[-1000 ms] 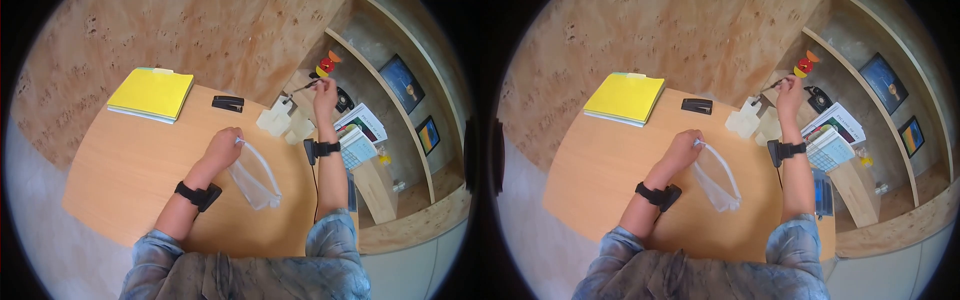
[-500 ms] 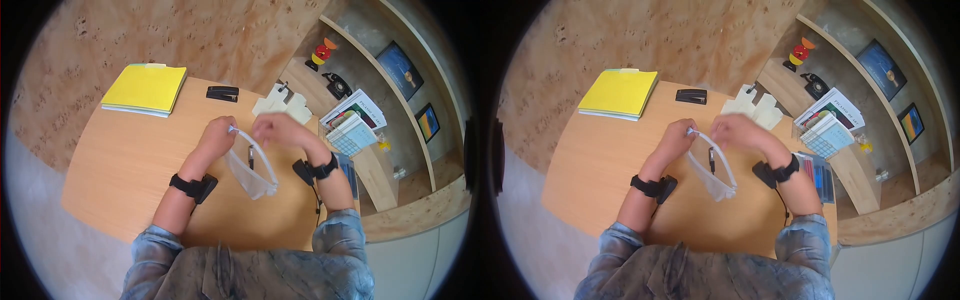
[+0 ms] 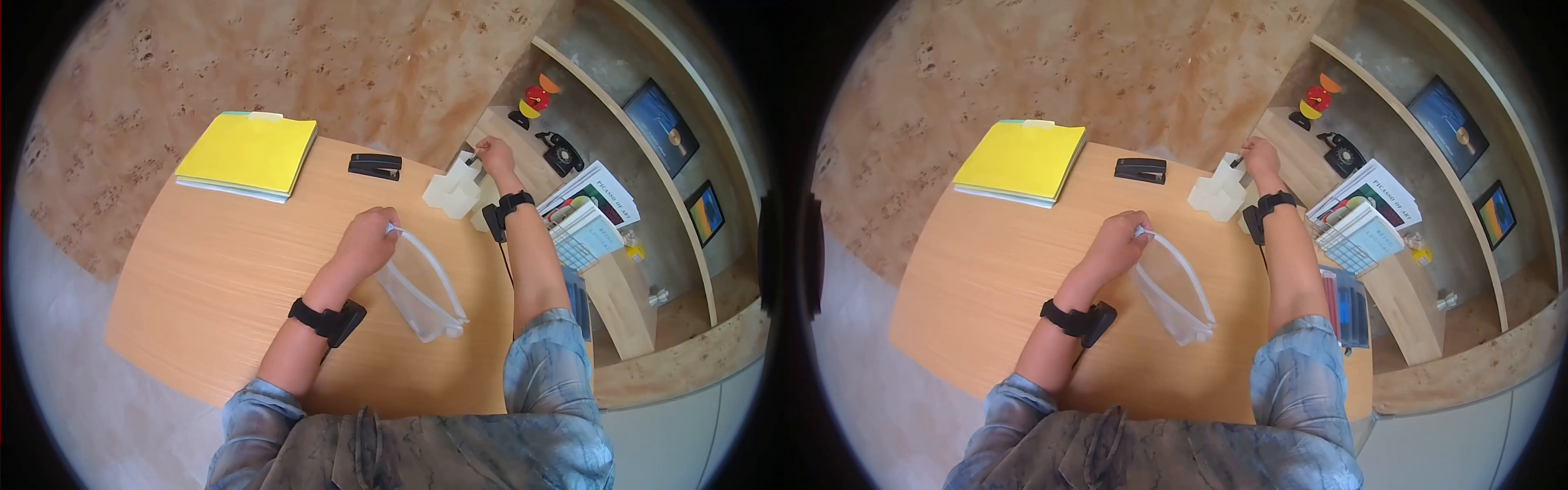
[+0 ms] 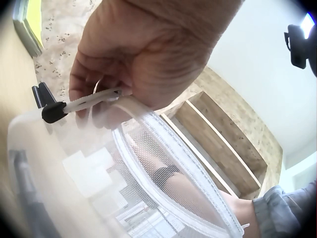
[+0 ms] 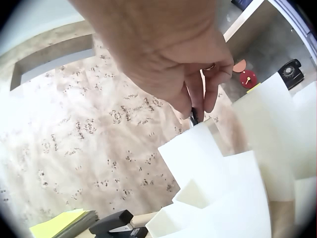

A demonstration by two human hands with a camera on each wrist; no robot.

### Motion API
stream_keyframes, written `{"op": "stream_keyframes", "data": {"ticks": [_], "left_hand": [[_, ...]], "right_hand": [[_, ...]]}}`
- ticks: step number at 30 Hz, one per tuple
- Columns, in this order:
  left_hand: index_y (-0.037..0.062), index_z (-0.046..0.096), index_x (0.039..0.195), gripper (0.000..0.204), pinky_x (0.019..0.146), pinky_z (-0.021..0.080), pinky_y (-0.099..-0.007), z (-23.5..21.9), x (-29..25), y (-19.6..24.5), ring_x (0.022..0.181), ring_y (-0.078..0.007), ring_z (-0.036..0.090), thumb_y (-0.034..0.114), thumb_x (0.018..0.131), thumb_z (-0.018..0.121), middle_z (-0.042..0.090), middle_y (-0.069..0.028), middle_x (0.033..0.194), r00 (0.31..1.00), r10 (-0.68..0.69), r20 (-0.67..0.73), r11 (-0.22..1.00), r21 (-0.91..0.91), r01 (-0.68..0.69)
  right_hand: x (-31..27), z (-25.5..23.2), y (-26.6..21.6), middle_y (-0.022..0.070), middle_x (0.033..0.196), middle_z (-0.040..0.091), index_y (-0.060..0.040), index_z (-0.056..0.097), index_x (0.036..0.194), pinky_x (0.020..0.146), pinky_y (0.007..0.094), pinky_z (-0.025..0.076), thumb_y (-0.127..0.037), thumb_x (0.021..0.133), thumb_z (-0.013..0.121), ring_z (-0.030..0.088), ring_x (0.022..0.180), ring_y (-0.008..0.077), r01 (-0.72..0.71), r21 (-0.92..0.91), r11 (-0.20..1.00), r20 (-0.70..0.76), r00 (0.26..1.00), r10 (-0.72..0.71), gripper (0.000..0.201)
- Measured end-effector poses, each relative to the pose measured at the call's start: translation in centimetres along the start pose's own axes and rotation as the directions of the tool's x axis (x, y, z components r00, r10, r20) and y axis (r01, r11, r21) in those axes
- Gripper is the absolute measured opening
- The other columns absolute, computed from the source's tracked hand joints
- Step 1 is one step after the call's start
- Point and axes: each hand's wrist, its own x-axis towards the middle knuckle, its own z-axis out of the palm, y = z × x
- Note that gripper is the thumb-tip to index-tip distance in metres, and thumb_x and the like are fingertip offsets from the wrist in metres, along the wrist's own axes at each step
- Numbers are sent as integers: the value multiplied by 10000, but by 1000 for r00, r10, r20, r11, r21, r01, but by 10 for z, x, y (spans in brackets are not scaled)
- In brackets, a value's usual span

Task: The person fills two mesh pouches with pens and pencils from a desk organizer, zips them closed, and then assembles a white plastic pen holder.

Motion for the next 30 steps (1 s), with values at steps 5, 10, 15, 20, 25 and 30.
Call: {"op": "stream_keyframes", "data": {"ticks": [5,10,15,20,25,30], "left_hand": [[-6,594,837,59,728,472,-395,3,0,-3,811,-349,587,29,791,605,615,-185,844,999,19,-35,999,36,-18],[-7,593,842,64,710,475,-379,2,-1,-3,789,-340,590,34,796,609,616,-177,837,999,26,-42,998,56,-24],[-7,593,848,71,705,472,-374,2,-2,-1,768,-324,586,43,800,607,613,-172,817,999,30,-42,998,56,-27],[-5,585,843,67,670,460,-350,6,-2,-1,713,-286,569,38,796,605,600,-163,777,998,50,-24,997,54,-49],[-1,582,838,67,625,450,-333,6,-5,-2,658,-250,554,40,793,610,585,-152,723,998,55,-7,998,35,-54],[10,587,831,63,559,440,-303,4,-10,2,585,-176,542,60,808,618,568,-102,675,1000,-20,4,1000,-15,20]], "right_hand": [[-19,-31,-22,91,787,677,-110,658,960,714,361,500,-178,781,670,655,778,261,83,-116,990,-318,941,-116,192],[-83,-122,-86,91,811,668,-83,648,980,676,308,494,-134,831,627,642,731,206,361,190,913,-544,813,-208,159],[-163,-165,-120,44,792,635,-28,629,971,666,221,468,-53,833,605,583,699,92,287,659,696,111,877,-467,143],[-213,-140,-139,73,772,630,-65,578,1006,661,284,468,-71,820,625,605,719,184,370,423,827,510,658,-555,192],[-241,-99,-135,100,832,633,-82,579,996,724,386,473,-190,807,618,616,820,279,428,266,864,573,650,-499,222],[-269,-93,-119,127,949,622,-98,540,1159,761,383,478,-215,803,631,602,882,318,542,232,807,136,804,-579,386]]}}
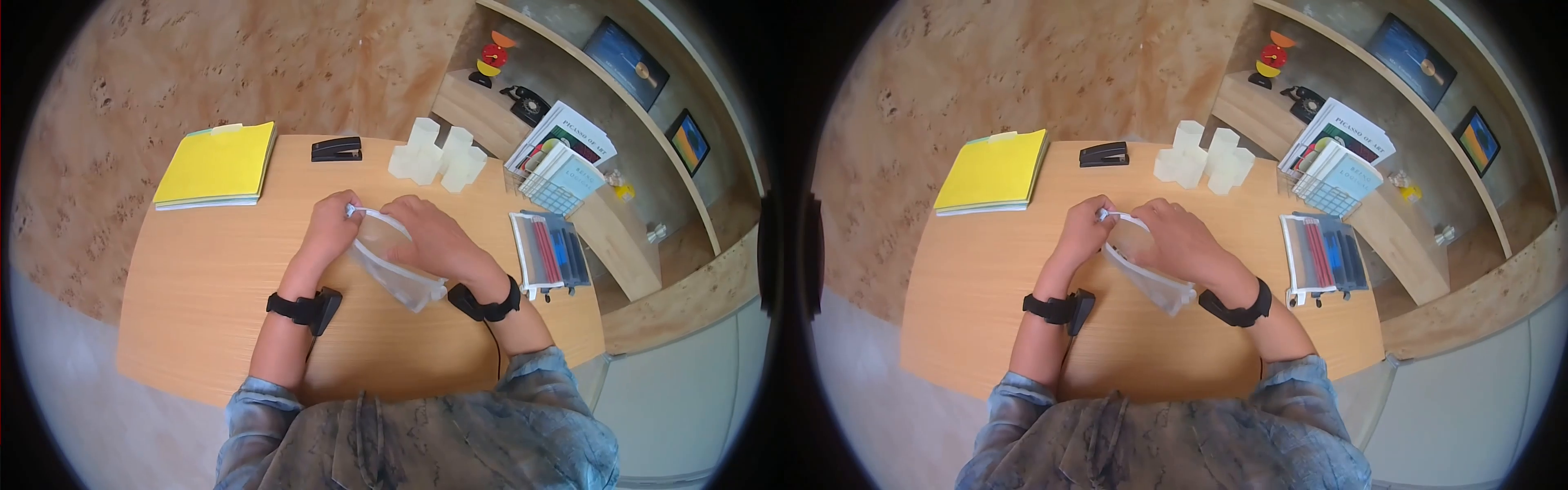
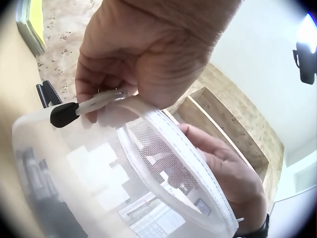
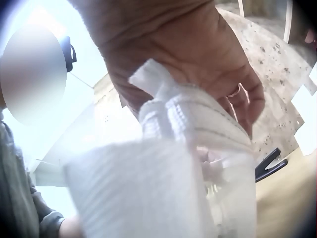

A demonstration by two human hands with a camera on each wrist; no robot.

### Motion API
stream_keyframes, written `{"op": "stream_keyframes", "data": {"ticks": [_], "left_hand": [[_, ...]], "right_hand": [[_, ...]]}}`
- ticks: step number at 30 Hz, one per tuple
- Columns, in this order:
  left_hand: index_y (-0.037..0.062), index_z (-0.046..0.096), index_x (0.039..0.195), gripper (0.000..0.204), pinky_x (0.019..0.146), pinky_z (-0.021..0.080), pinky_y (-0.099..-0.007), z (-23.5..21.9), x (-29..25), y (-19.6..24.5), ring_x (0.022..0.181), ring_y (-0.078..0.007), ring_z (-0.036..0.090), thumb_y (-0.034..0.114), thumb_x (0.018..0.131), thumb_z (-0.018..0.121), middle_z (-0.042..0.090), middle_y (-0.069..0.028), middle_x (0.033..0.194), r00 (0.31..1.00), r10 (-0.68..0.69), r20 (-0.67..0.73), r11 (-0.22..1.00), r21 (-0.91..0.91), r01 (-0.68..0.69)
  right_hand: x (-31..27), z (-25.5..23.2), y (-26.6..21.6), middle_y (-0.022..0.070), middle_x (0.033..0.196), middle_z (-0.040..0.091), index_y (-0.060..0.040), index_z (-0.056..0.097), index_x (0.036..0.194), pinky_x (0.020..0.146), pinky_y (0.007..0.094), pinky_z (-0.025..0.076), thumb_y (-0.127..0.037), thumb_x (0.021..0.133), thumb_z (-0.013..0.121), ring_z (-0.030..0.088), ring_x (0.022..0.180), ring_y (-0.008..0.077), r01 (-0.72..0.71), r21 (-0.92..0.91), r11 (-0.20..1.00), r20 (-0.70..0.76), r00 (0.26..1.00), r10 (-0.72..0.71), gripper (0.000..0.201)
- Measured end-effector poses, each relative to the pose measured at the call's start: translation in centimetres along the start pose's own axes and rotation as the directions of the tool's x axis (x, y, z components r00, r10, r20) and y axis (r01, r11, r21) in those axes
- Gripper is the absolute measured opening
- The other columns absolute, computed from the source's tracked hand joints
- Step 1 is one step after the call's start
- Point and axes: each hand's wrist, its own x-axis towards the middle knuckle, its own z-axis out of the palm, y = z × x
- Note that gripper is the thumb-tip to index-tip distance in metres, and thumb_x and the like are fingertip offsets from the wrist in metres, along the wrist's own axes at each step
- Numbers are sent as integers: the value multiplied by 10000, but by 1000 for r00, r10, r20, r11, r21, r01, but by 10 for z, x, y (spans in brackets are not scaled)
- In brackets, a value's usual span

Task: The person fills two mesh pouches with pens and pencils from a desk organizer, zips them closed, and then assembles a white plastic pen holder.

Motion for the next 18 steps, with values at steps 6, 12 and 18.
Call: {"op": "stream_keyframes", "data": {"ticks": [6,12,18], "left_hand": [[29,599,884,72,572,450,-249,-4,-3,9,637,-128,557,95,855,603,599,-34,754,957,-198,211,958,-165,234],[8,567,1035,157,823,518,-287,-23,-12,-15,950,-165,597,26,880,551,610,-63,969,837,-145,528,397,-744,538],[-8,567,1026,168,823,537,-306,-18,-29,-27,889,-176,635,-58,867,542,626,-84,954,848,-117,517,671,-589,452]], "right_hand": [[-23,9,7,173,978,637,-86,478,1246,801,389,475,-155,816,616,612,917,343,-457,190,869,357,857,373,457],[-39,12,7,162,913,648,-60,506,1193,777,368,479,-113,867,541,632,822,295,-437,475,764,302,896,325,332],[-50,9,13,154,902,647,-57,553,1132,762,360,484,-130,874,532,632,793,269,-353,475,806,360,914,188,269]]}}
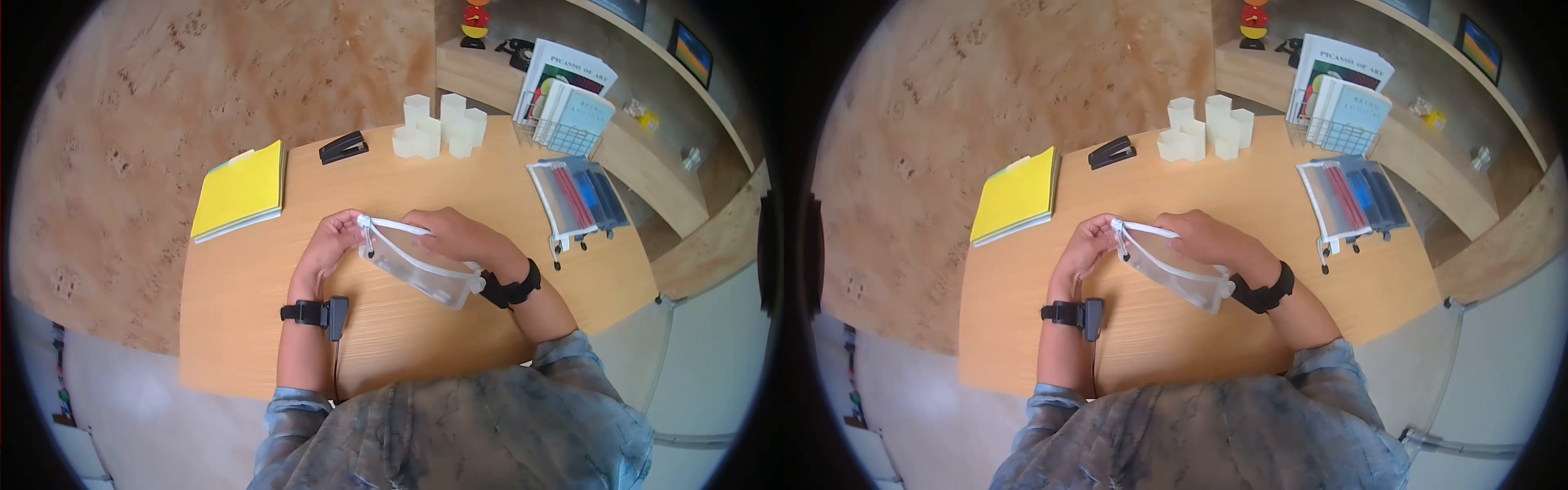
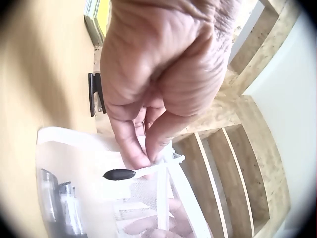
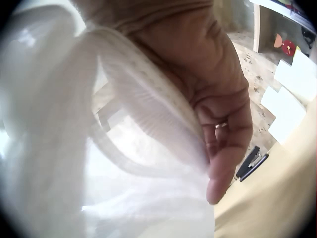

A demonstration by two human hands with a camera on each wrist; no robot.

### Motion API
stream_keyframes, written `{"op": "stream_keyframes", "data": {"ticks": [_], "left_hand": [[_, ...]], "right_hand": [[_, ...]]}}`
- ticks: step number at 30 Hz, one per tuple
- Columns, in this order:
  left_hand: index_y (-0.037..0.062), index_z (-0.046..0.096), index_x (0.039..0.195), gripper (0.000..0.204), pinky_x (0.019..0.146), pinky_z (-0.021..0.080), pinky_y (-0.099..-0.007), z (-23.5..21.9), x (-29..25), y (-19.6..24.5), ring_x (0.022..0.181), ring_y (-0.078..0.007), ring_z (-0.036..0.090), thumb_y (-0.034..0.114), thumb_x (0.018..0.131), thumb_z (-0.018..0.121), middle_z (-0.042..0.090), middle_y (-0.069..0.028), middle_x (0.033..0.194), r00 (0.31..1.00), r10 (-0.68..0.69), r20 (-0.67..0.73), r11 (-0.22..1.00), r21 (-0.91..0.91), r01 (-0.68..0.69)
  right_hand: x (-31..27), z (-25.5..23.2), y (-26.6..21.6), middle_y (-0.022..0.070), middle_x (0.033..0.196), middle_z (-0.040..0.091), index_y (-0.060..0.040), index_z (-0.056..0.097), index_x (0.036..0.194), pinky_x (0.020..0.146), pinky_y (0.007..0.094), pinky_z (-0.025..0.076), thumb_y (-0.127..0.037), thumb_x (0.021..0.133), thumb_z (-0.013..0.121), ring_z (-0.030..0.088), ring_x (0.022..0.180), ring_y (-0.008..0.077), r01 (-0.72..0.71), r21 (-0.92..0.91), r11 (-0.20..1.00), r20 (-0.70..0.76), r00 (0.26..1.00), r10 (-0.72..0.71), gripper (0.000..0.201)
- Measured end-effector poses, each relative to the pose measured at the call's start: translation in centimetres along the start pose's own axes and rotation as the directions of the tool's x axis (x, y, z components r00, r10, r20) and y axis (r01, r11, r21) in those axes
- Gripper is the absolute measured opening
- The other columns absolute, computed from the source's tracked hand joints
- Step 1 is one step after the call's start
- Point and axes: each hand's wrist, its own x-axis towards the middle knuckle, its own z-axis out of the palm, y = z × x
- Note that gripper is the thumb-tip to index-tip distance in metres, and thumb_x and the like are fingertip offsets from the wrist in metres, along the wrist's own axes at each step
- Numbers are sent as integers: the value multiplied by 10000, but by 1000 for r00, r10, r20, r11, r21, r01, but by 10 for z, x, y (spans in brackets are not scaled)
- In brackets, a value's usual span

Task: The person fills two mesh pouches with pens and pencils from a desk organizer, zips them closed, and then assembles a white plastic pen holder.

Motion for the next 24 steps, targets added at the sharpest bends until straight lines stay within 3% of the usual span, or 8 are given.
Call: {"op": "stream_keyframes", "data": {"ticks": [3,6,10,15,18,24], "left_hand": [[-12,579,996,132,776,540,-279,16,-4,7,811,-164,647,-24,865,570,644,-81,899,999,27,-43,992,123,-22],[-13,600,952,99,732,532,-258,34,-9,21,787,-143,644,-23,855,582,655,-63,835,997,46,-61,981,192,-34],[-19,624,954,115,697,499,-227,71,-22,53,753,-100,627,-34,846,585,666,-53,813,998,61,-28,918,395,-45],[-29,634,975,139,702,492,-229,90,-32,71,738,-95,621,-39,847,582,669,-51,808,998,45,46,872,485,-62],[-28,635,983,139,707,490,-229,87,-31,75,729,-100,623,-24,851,590,671,-51,813,996,43,74,861,504,-75],[-17,637,959,114,683,497,-240,83,-30,70,700,-117,624,37,862,611,666,-50,797,992,89,88,890,440,-119]], "right_hand": [[-6,-3,-3,143,910,645,-59,573,1105,765,369,482,-124,872,518,627,834,269,202,-143,969,-133,966,-221,248],[-19,-5,-32,136,869,624,-79,598,1010,707,407,473,-139,837,536,604,797,311,304,-176,936,-321,881,-347,193],[-29,-5,-42,114,782,575,-122,606,1040,686,389,465,-143,841,556,590,766,289,415,-377,828,-224,826,-516,206],[-39,-6,-48,97,726,559,-132,608,1021,584,394,448,-177,818,568,591,676,291,457,-397,796,-248,781,-572,212],[-39,-8,-49,103,765,578,-92,565,935,601,397,462,-229,852,575,593,704,305,444,-392,806,-273,780,-563,161],[-41,-12,-50,92,781,630,-91,570,959,598,393,470,-219,840,580,608,720,294,414,-289,863,-300,817,-492,174]]}}
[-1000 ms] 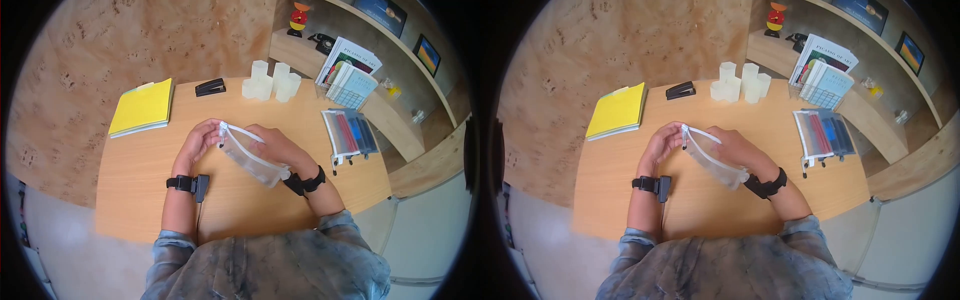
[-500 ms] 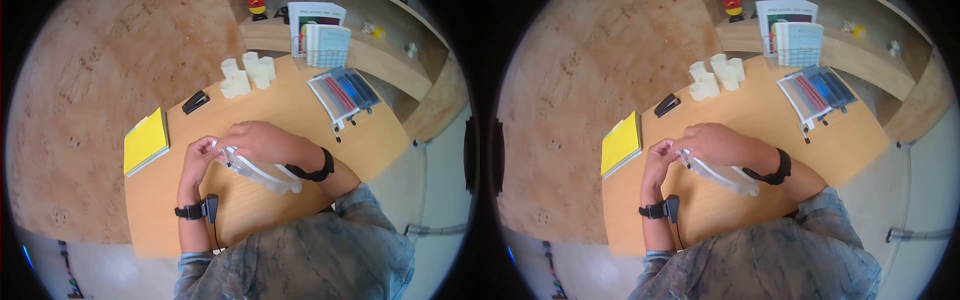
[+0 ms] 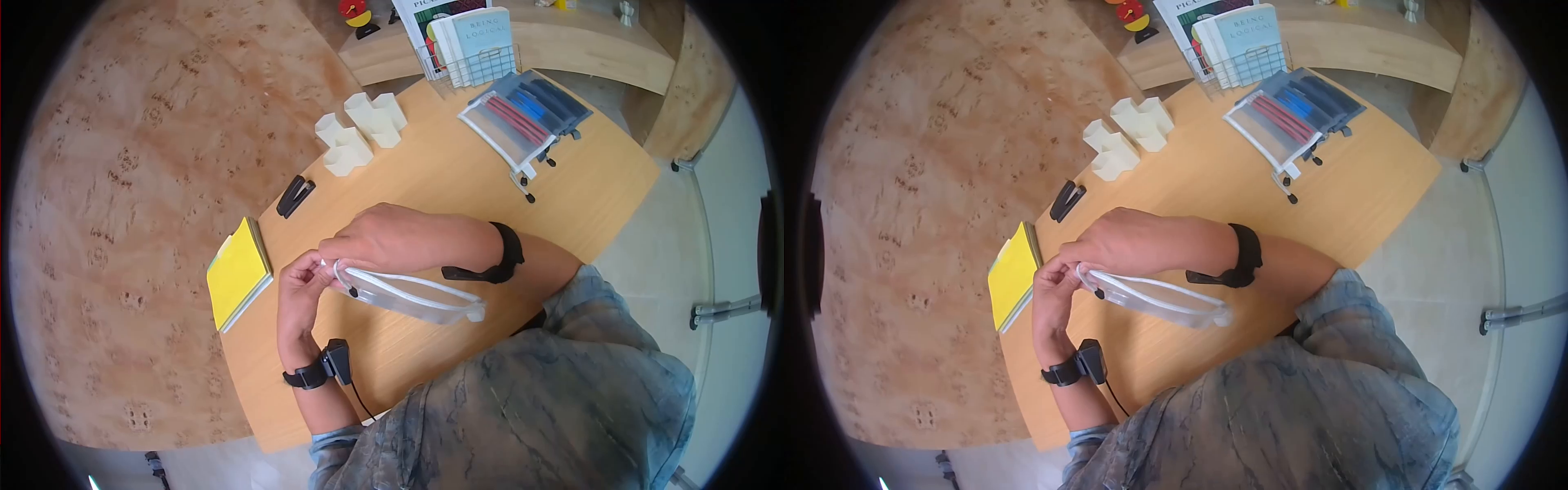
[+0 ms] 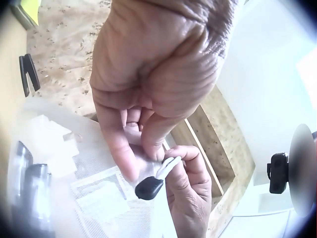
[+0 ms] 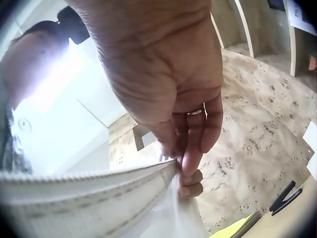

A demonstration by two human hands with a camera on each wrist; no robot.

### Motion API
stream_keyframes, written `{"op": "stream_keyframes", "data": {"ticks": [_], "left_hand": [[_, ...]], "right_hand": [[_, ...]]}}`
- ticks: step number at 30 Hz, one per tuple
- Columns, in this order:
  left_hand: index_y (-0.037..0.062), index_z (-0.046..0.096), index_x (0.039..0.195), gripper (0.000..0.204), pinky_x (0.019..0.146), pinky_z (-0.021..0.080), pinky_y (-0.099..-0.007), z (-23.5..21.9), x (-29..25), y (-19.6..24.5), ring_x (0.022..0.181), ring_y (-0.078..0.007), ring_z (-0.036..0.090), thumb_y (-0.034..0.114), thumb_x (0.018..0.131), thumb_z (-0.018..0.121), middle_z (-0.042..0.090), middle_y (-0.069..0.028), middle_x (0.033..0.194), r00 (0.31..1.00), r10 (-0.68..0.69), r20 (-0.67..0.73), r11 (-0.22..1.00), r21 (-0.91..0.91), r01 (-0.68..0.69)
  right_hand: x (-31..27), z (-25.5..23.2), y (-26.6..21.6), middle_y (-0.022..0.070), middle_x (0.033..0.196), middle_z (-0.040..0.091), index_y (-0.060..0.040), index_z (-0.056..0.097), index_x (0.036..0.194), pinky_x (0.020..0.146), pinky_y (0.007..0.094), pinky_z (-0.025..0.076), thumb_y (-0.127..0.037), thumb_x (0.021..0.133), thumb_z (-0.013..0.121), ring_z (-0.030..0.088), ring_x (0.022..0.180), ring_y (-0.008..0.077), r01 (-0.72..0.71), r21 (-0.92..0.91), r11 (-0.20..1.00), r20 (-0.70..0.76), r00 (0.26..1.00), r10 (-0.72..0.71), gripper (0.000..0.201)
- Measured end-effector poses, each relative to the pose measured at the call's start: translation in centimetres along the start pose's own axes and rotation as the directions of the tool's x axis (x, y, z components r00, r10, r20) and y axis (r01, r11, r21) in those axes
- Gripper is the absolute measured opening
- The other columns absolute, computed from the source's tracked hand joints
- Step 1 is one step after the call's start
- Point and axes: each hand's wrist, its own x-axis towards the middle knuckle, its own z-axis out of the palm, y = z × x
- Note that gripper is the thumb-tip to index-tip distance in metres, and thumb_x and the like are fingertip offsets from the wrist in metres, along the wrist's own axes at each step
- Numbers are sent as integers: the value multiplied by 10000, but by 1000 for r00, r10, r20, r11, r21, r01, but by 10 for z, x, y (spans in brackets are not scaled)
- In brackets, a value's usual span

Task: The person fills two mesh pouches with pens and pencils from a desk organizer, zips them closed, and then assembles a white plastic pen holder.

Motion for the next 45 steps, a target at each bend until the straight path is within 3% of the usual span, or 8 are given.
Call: {"op": "stream_keyframes", "data": {"ticks": [6,9,19,22,28,31,34,45], "left_hand": [[2,631,929,102,627,512,-234,-12,-4,-13,677,-114,608,87,894,588,650,-50,799,977,7,-211,1000,-3,-8],[4,621,949,100,625,513,-225,-34,-9,-23,679,-108,609,77,902,570,646,-52,819,968,5,-251,995,-99,-31],[40,616,926,84,617,531,-203,-98,-29,-62,707,-97,615,96,919,555,638,-29,809,857,4,-515,969,-210,-130],[52,612,921,77,617,526,-202,-89,-31,-56,705,-91,608,106,921,556,640,-27,808,851,-29,-525,966,-232,-110],[48,593,926,81,605,507,-207,-78,-26,-47,692,-93,601,116,926,550,633,-32,794,834,24,-551,971,-187,-152],[48,588,927,80,598,503,-206,-74,-27,-41,691,-93,600,114,929,544,629,-31,790,849,67,-524,967,-177,-185],[48,587,925,76,597,501,-202,-68,-28,-34,691,-93,598,108,931,540,626,-29,789,839,94,-536,956,-186,-226],[43,585,919,72,585,486,-198,-59,-33,-20,699,-90,589,103,928,546,619,-27,795,772,136,-621,939,-167,-300]], "right_hand": [[2,0,24,74,792,626,-59,606,829,664,370,467,-160,810,580,597,752,285,102,122,987,39,993,-107,107],[3,-10,25,76,809,621,-48,612,810,700,368,458,-132,781,600,591,788,271,-36,184,982,143,990,9,90],[-20,-61,58,52,837,653,-17,609,844,736,282,471,-111,783,650,604,816,150,-224,365,904,431,901,49,120],[-21,-74,55,100,1012,666,-20,571,780,763,287,490,-108,796,672,630,891,167,-352,381,855,469,871,149,135],[-17,-65,57,91,904,665,-19,532,836,703,244,501,-40,761,700,636,859,125,-413,286,865,424,864,273,186],[-13,-49,66,70,858,657,-26,501,891,685,252,500,-53,750,716,631,832,113,-311,340,888,344,919,190,258],[-10,-42,58,55,848,658,-36,482,891,677,240,484,-68,737,739,617,801,102,-435,371,820,392,874,287,302],[-5,-43,47,7,793,633,-49,577,894,675,233,451,-124,714,767,563,753,92,-351,299,888,266,924,275,272]]}}
